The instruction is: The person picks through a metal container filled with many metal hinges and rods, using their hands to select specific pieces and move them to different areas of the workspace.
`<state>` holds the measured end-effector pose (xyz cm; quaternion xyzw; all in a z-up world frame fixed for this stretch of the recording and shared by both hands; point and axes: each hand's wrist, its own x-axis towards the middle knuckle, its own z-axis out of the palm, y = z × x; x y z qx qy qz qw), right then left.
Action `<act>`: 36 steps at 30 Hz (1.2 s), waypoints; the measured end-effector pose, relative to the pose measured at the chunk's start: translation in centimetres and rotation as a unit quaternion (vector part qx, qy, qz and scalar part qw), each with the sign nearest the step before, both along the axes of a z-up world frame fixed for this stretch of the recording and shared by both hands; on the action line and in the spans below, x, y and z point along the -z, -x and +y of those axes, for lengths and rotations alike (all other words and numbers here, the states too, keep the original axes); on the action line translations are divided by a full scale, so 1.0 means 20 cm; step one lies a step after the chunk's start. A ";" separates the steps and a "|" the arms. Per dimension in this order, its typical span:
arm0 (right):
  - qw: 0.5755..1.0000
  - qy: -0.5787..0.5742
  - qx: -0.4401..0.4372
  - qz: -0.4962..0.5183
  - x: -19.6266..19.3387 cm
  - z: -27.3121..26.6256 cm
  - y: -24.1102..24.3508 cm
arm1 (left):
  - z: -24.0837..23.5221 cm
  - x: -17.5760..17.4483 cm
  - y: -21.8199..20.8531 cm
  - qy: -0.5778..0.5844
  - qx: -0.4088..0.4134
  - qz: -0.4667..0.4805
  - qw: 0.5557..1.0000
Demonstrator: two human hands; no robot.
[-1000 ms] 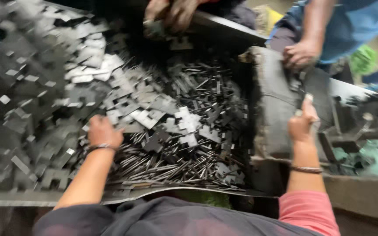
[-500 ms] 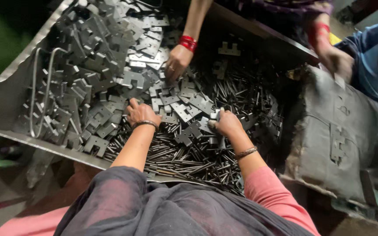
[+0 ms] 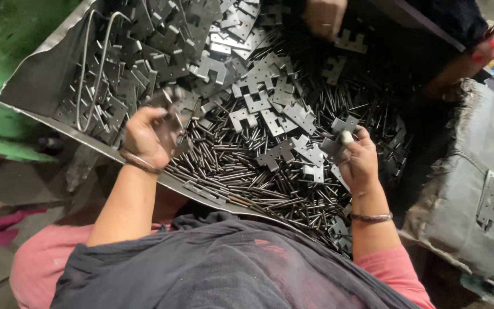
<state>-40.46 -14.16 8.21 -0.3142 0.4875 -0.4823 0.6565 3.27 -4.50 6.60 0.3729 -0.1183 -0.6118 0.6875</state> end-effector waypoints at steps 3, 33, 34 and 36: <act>0.982 0.090 -0.125 0.109 -0.04 0.17 -0.18 | -0.05 -0.07 0.14 -0.035 0.044 0.045 0.997; 0.898 0.060 -0.242 0.362 -0.10 0.23 -0.61 | 0.12 0.30 0.65 -0.015 0.250 0.093 0.964; 0.861 0.103 -0.254 0.428 -0.09 0.24 -0.65 | 0.13 0.29 0.71 -0.023 0.250 0.164 0.954; 0.808 0.014 -0.341 0.480 -0.05 0.36 -0.70 | 0.13 0.29 0.80 -0.025 0.250 0.233 0.939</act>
